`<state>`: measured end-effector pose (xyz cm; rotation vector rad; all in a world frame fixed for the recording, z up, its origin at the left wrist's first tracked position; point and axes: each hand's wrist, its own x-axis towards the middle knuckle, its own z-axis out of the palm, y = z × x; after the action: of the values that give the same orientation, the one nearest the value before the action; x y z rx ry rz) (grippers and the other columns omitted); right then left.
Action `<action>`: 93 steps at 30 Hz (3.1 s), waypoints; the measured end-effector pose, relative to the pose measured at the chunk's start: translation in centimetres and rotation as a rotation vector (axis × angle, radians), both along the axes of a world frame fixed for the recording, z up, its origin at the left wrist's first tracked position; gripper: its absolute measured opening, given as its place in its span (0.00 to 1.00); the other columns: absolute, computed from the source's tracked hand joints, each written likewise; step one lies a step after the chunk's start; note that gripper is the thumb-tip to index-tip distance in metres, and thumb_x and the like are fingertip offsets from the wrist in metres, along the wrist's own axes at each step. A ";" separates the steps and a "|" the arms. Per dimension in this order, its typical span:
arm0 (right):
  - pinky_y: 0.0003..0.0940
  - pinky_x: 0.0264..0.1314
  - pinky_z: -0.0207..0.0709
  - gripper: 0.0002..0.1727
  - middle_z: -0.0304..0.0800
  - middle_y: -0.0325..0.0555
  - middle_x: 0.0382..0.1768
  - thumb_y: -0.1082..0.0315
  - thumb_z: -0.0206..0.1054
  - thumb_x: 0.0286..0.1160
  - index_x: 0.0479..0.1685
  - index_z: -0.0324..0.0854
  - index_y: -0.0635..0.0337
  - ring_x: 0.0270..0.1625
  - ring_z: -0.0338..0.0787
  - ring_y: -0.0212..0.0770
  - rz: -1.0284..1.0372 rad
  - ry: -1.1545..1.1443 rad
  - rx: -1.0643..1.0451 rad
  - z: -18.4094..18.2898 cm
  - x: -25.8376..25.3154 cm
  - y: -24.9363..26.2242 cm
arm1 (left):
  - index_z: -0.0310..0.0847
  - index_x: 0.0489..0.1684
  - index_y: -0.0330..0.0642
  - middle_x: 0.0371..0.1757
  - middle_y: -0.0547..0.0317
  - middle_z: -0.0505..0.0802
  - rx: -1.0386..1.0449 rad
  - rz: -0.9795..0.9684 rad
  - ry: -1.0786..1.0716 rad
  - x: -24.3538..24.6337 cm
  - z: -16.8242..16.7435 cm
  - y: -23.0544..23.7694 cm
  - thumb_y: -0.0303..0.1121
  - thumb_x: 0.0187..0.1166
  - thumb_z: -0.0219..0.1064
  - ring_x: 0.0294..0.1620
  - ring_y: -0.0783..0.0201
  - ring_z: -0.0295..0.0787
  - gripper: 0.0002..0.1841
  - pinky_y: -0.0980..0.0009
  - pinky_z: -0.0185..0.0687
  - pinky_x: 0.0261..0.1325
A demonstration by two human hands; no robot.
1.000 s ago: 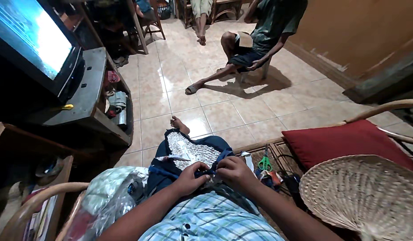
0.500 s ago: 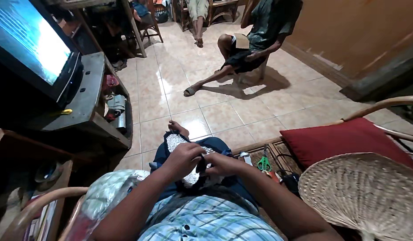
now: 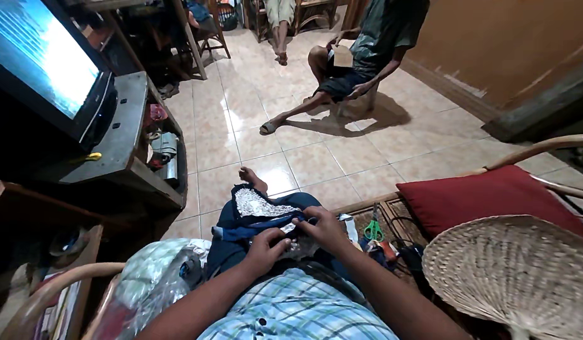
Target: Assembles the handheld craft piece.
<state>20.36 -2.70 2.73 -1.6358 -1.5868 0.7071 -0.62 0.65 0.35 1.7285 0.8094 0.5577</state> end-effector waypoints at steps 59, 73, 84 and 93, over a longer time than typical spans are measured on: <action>0.27 0.52 0.84 0.05 0.85 0.36 0.37 0.74 0.67 0.75 0.41 0.74 0.60 0.41 0.87 0.27 0.002 0.655 -0.005 0.6 0.2 -1.1 | 0.84 0.54 0.30 0.49 0.55 0.92 -0.333 -0.196 0.031 3.2 3.0 1.8 0.35 0.81 0.69 0.49 0.73 0.87 0.15 0.70 0.82 0.60; 0.24 0.52 0.82 0.14 0.88 0.33 0.43 0.73 0.69 0.73 0.56 0.82 0.64 0.43 0.86 0.24 0.405 0.529 -0.260 -0.4 4.4 0.1 | 0.74 0.64 0.32 0.47 0.55 0.89 -0.485 -0.027 -0.094 2.9 1.6 1.3 0.34 0.90 0.56 0.44 0.70 0.87 0.15 0.70 0.84 0.52; 0.20 0.49 0.79 0.14 0.87 0.31 0.43 0.68 0.65 0.80 0.60 0.84 0.60 0.42 0.84 0.20 0.484 0.399 -0.252 0.0 5.8 -0.5 | 0.67 0.64 0.44 0.33 0.67 0.85 -0.750 0.221 -0.505 0.0 2.5 3.1 0.29 0.93 0.42 0.38 0.68 0.87 0.11 0.66 0.86 0.55; 0.21 0.50 0.80 0.14 0.88 0.29 0.43 0.71 0.65 0.77 0.59 0.83 0.59 0.42 0.84 0.21 0.451 0.536 -0.283 -0.6 5.8 -1.3 | 0.69 0.71 0.42 0.36 0.63 0.84 -0.390 0.427 -0.103 -14.8 4.4 12.6 0.29 0.91 0.48 0.35 0.69 0.84 0.15 0.69 0.87 0.47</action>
<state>26.17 -3.95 2.16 -1.1232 -1.4988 1.5227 -15.42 13.25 4.78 1.1663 1.1392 0.7125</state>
